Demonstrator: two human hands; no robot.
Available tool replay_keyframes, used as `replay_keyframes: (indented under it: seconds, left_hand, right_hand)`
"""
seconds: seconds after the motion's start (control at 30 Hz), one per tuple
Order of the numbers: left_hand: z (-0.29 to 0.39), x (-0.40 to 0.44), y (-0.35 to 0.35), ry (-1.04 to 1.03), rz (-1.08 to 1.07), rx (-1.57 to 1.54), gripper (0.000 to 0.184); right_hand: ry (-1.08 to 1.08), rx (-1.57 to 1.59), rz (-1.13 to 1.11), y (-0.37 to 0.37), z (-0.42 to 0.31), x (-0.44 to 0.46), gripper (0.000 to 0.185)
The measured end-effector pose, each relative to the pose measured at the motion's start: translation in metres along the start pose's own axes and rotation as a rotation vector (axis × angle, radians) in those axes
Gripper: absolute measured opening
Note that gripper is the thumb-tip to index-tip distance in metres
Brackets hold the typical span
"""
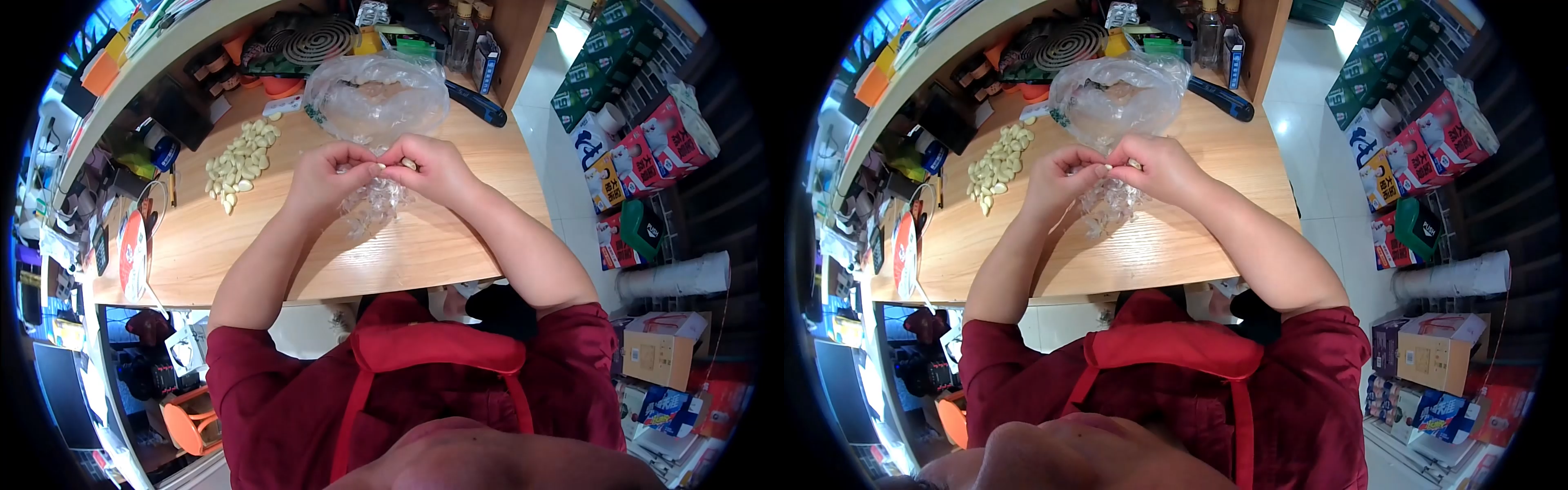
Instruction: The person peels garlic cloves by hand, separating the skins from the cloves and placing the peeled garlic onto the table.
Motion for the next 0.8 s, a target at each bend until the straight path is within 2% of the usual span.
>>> replay_keyframes:
  seconds: [0.33, 0.43, 0.67, 0.8]
  left_hand:
    - [-0.009, 0.002, 0.000, 0.036, -0.043, -0.084, 0.013]
    - [-0.008, 0.002, 0.000, 0.002, -0.025, 0.014, 0.012]
    - [-0.006, 0.002, 0.000, -0.021, 0.004, 0.003, 0.012]
    - [0.000, 0.001, 0.001, -0.078, 0.034, 0.088, 0.013]
  right_hand:
    - [-0.012, 0.036, -0.023, 0.000, -0.001, 0.000, 0.017]
    - [-0.018, 0.031, -0.031, -0.002, 0.001, 0.000, 0.017]
    - [-0.089, 0.070, -0.037, 0.001, 0.000, 0.001, 0.016]
    - [-0.048, 0.046, -0.025, 0.001, -0.001, 0.002, 0.016]
Point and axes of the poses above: each hand's wrist, its own x-axis towards the middle knuckle, its own y-axis out of the back of the hand, z = x × y, the point moved 6 cm from there along x, towards the middle knuckle, and after that the axes turned 6 degrees about -x, right-handed, at the moved point
